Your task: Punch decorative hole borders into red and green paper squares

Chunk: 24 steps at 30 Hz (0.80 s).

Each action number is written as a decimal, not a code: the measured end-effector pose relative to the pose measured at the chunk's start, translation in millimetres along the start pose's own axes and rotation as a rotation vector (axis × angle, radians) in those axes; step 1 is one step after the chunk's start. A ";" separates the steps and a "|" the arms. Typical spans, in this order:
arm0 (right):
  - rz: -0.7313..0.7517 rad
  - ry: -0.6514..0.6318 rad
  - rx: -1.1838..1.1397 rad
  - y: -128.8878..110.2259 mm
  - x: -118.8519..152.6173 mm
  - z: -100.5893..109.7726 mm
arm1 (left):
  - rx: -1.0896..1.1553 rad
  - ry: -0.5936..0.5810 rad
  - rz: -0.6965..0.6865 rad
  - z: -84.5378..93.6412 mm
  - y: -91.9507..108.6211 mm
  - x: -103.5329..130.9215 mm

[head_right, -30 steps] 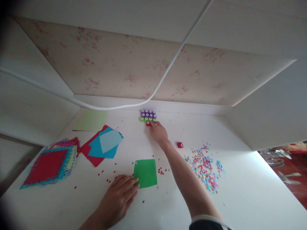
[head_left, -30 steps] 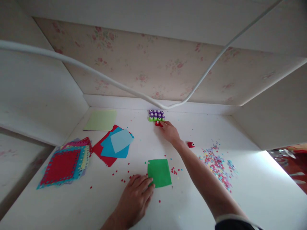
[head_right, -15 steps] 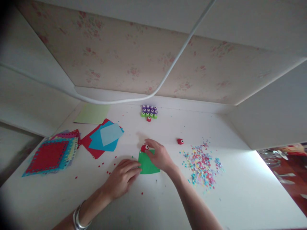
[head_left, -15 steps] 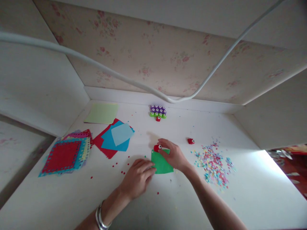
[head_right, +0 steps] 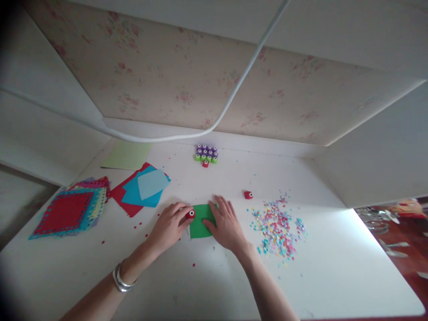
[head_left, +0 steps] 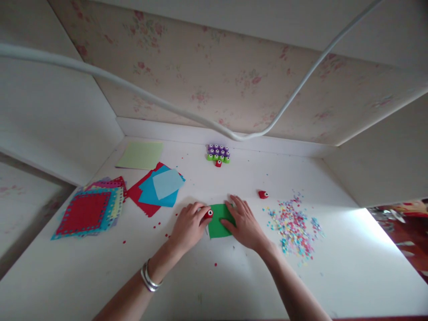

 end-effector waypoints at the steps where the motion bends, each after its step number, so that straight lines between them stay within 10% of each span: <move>1: -0.008 0.008 -0.019 3.3 3.8 -1.1 | 0.027 0.006 -0.005 -0.9 -1.6 -0.2; 13: -0.588 0.308 -0.972 -11.6 22.4 1.5 | 0.262 0.041 0.041 -1.5 -22.6 0.5; 24: -0.528 0.278 -0.806 -10.2 14.5 -8.5 | 0.306 0.048 0.004 2.4 -19.7 0.3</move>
Point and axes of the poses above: each hand's wrist, its own x-axis away from the middle knuckle, its own z-axis out of the back of the hand, y = z × x, the point moved 1 cm from there along -x, towards the middle knuckle, and after that the axes turned 8 degrees about z, right-handed, at the moved point
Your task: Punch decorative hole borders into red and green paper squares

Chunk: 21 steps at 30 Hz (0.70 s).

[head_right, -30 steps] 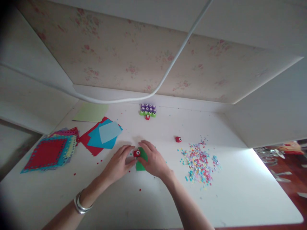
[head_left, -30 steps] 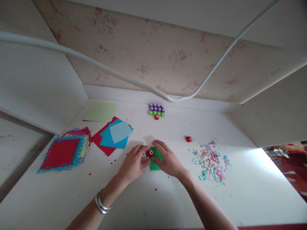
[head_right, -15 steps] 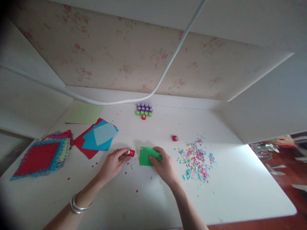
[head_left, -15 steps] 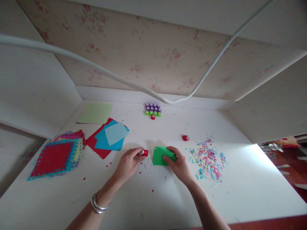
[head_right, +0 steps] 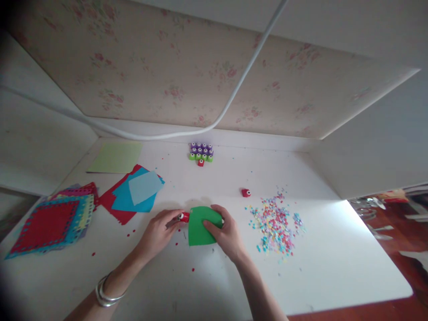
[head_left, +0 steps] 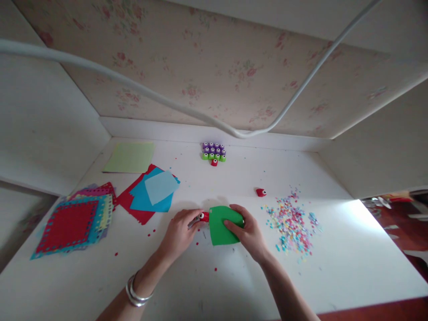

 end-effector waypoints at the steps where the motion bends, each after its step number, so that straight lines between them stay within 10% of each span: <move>1: -0.005 -0.009 0.007 0.0 0.0 0.1 | 0.000 0.002 -0.002 0.1 0.1 -0.2; 12: 0.109 -0.076 0.216 -8.8 7.1 -6.5 | -0.102 -0.072 -0.038 -2.3 -0.1 -0.7; 21: 0.538 -0.152 0.733 -9.3 16.5 -5.0 | -0.208 -0.084 -0.051 -0.8 1.9 5.6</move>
Point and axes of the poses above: each hand's wrist, its own x-axis away from the middle knuckle, its own z-axis out of the back of the hand, y = z × x, the point moved 1 cm from there along -x, towards the middle knuckle, and after that the axes turned 8 degrees about z, right-handed, at the moved point
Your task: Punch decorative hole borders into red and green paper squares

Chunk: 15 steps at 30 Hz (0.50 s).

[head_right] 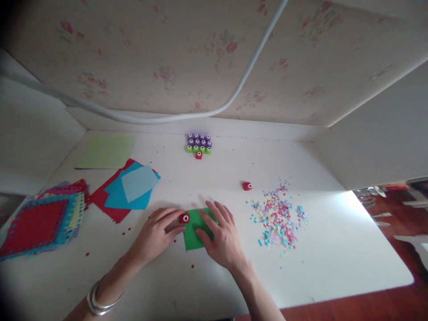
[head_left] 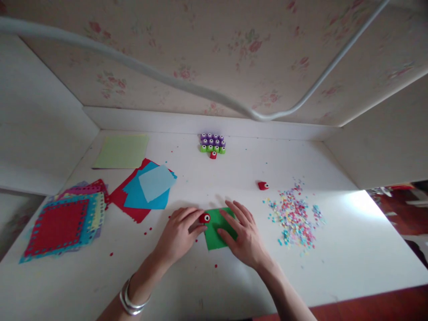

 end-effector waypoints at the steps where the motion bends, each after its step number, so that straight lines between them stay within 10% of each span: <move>1: 0.040 -0.033 0.013 0.9 1.7 -1.6 | -0.004 -0.009 0.001 0.4 0.1 0.9; 15: 0.073 -0.044 0.007 5.3 4.7 -10.3 | -0.011 -0.031 0.009 2.9 0.0 -0.2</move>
Point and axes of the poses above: each hand's wrist, its own x-axis away from the middle knuckle, its own z-axis out of the back of the hand, y = z × x, the point moved 1 cm from there along -x, towards the middle knuckle, and after that the axes turned 8 degrees about z, right-handed, at the moved point
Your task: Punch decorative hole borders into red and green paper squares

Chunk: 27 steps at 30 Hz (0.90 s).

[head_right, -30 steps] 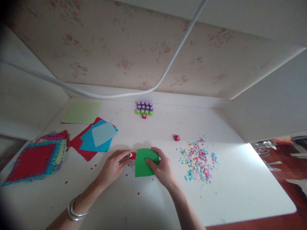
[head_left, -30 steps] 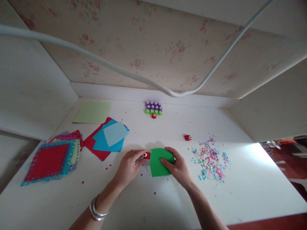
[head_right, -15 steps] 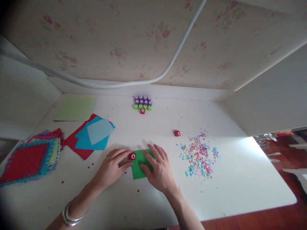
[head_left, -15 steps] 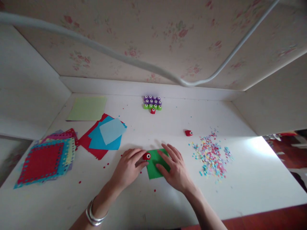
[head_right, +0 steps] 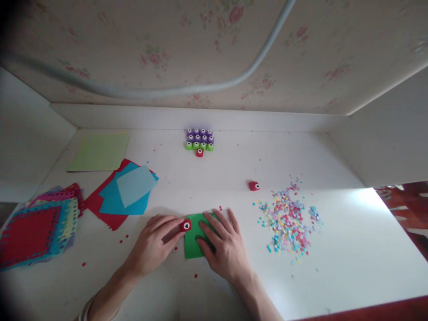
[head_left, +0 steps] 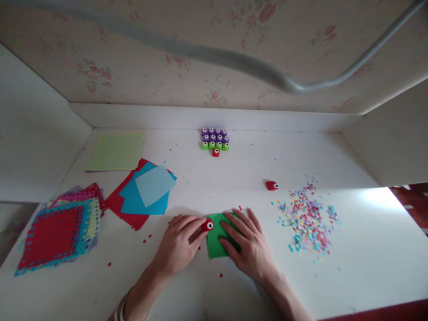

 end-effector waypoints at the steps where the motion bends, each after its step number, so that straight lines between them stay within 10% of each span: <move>1: -0.001 -0.002 -0.005 0.2 0.0 0.1 | -0.002 0.000 0.001 0.2 0.2 -0.4; 27: 0.007 -0.010 0.025 0.1 0.3 2.8 | -0.018 -0.036 0.160 -2.3 29.0 -23.7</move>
Point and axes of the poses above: each hand's wrist, its own x-axis away from the middle knuckle, its own z-axis out of the back of the hand, y = z × x, the point moved 1 cm from there along -x, towards the middle knuckle, and after that the axes turned 8 degrees about z, right-handed, at the moved point
